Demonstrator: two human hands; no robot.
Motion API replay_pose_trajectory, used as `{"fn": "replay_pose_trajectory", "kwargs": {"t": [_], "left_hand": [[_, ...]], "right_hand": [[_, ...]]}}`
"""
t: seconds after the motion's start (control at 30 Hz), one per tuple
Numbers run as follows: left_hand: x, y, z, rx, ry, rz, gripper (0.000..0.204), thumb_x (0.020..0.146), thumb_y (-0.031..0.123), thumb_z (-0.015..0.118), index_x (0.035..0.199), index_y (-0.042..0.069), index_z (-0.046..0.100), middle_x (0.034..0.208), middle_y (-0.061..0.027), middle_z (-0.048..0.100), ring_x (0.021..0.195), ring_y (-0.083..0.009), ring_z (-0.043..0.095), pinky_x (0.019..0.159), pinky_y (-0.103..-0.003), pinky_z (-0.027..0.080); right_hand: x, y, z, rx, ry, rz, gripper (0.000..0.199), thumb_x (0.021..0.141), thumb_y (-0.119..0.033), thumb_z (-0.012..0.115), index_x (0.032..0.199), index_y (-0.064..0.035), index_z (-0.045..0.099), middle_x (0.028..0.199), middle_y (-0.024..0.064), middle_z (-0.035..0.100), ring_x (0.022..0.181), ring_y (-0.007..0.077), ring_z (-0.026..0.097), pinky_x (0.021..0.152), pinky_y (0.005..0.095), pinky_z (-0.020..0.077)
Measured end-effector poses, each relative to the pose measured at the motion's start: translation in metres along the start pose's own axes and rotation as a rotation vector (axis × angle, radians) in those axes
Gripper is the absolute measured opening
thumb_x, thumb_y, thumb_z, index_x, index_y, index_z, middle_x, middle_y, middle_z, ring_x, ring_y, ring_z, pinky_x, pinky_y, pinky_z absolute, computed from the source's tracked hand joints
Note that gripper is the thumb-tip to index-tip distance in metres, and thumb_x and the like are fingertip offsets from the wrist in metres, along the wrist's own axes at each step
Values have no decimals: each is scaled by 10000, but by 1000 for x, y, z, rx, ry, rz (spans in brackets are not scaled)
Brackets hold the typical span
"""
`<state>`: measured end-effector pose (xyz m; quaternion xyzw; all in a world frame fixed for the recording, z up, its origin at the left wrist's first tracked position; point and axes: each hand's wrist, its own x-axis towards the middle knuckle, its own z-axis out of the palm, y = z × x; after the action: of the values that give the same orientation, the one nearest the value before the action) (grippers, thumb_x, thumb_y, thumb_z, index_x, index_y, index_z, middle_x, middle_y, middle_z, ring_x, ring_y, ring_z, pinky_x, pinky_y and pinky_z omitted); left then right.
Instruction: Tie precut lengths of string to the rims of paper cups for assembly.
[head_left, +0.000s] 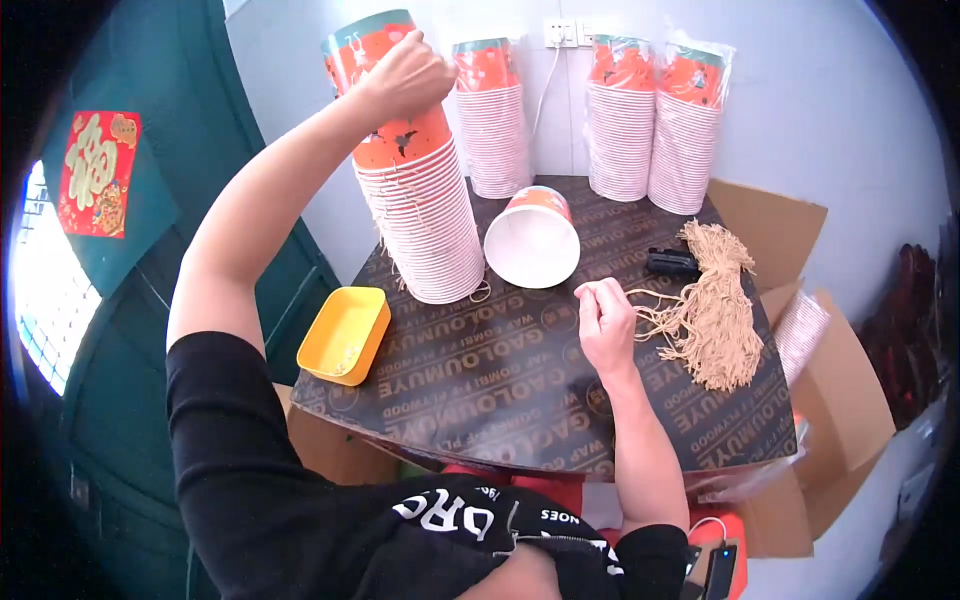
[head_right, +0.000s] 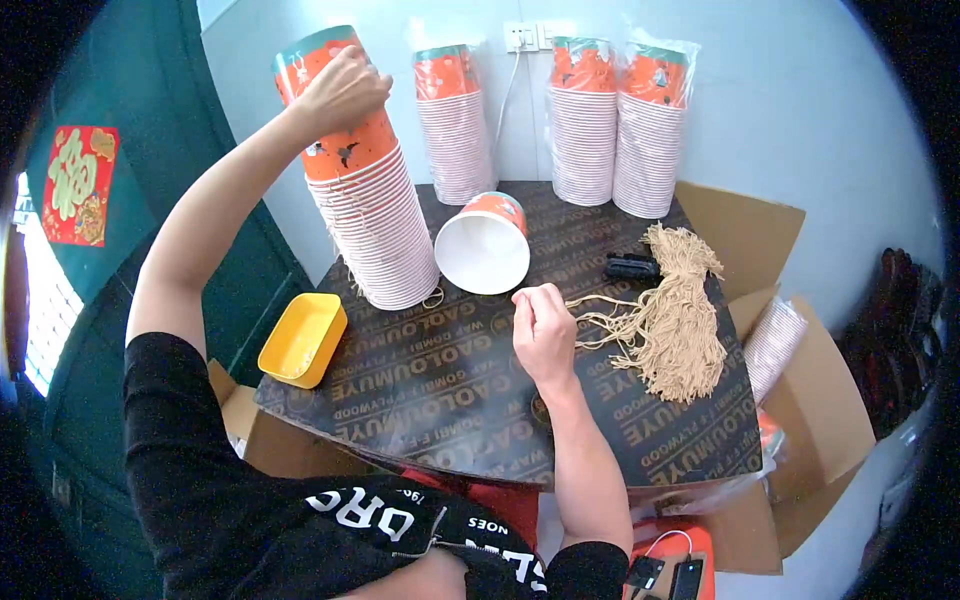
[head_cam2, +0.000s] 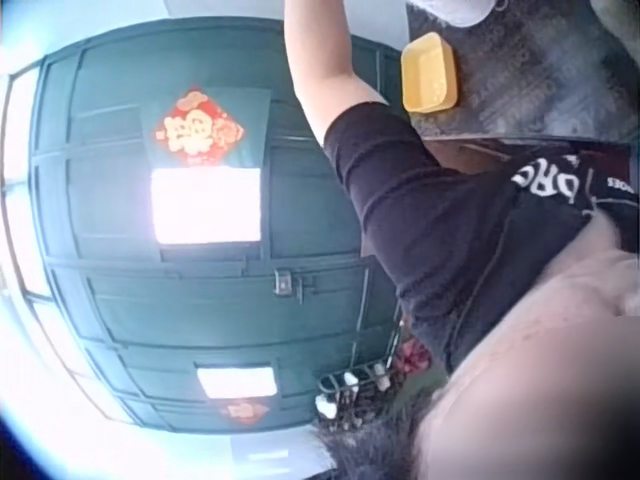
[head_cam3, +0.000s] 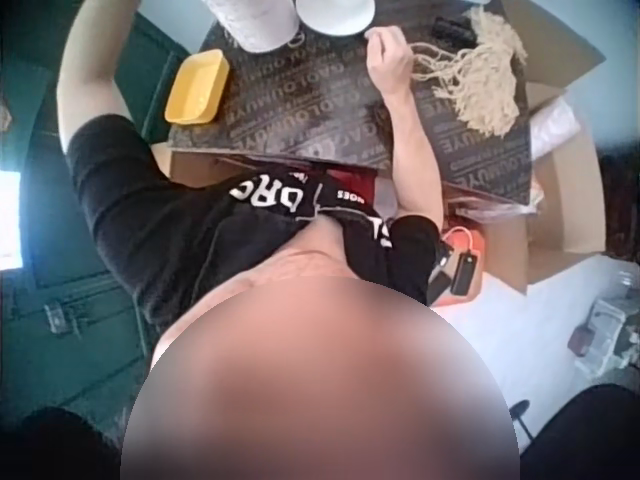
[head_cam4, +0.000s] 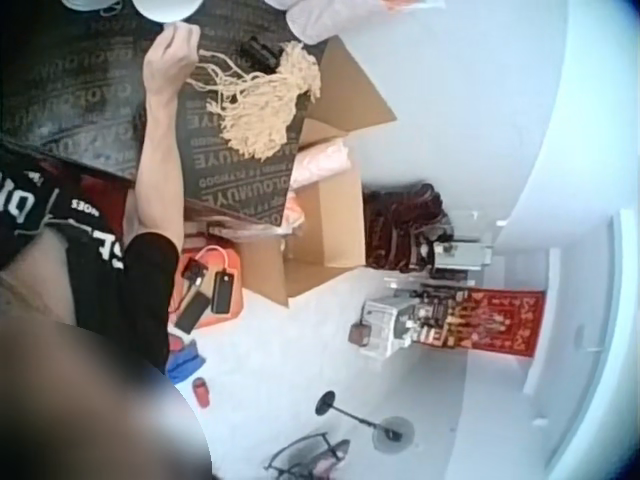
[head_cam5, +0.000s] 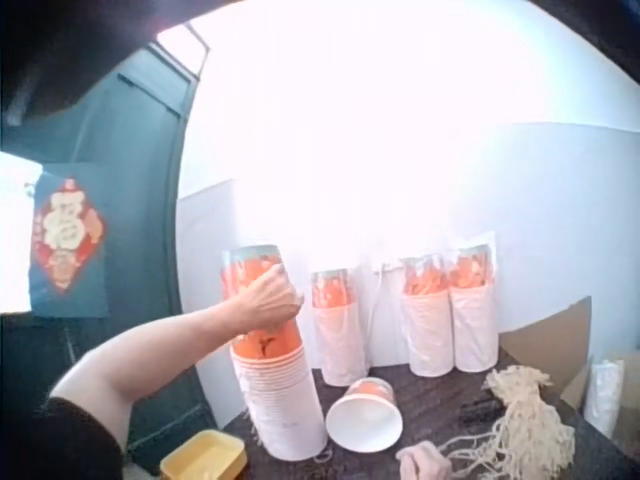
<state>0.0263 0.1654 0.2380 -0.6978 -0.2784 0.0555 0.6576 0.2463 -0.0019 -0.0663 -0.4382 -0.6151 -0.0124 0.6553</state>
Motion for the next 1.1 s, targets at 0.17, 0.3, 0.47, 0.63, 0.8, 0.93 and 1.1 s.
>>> {"fn": "replay_pose_trajectory", "kwargs": {"t": [0.17,0.3,0.47,0.63,0.8,0.93,1.1], "left_hand": [[-23,-14,0,-213,555,-422,309,825,204,640,1080,42,574,1065,-166,577,1031,-309,569,910,-470,415],[-31,-18,32,-145,529,-625,514,909,342,579,1309,26,510,1280,-199,545,1189,-362,532,987,-520,393],[-41,3,34,-707,-41,-746,562,957,422,509,1355,25,492,1204,-232,600,1141,-394,572,976,-551,405],[-56,41,29,-239,551,-663,535,887,309,621,1346,65,496,1235,-198,540,1138,-380,535,964,-509,398],[-77,150,-23,-1169,486,-502,95,828,88,645,875,35,582,862,-152,633,805,-339,646,684,-418,517],[-88,222,-25,-1439,185,-635,198,861,52,571,1024,-53,534,950,-255,594,874,-414,609,778,-455,517],[-64,276,11,-1188,448,-795,352,773,-49,541,1112,-121,483,990,-234,518,867,-366,571,732,-424,524]], "right_hand": [[-2,0,2,-15,-30,-2,57,904,-8,566,869,8,608,798,146,580,691,316,595,619,387,474],[-4,-3,4,-17,-57,21,64,905,-4,560,867,11,609,786,142,572,679,303,585,611,376,466],[-7,-1,3,-40,-84,44,67,899,4,553,867,13,611,778,141,570,680,294,583,615,370,461],[-10,9,10,-76,-100,46,97,928,-18,552,894,24,632,786,80,573,642,146,520,575,291,410],[-6,22,17,-93,-16,271,97,923,-37,585,994,16,627,842,59,609,698,126,542,642,269,458],[13,36,27,-191,-51,240,153,890,4,607,1042,23,604,934,86,595,775,149,583,709,284,502],[34,58,40,-293,-107,147,268,855,-9,629,1108,14,543,1026,146,545,852,261,611,780,384,507]]}}
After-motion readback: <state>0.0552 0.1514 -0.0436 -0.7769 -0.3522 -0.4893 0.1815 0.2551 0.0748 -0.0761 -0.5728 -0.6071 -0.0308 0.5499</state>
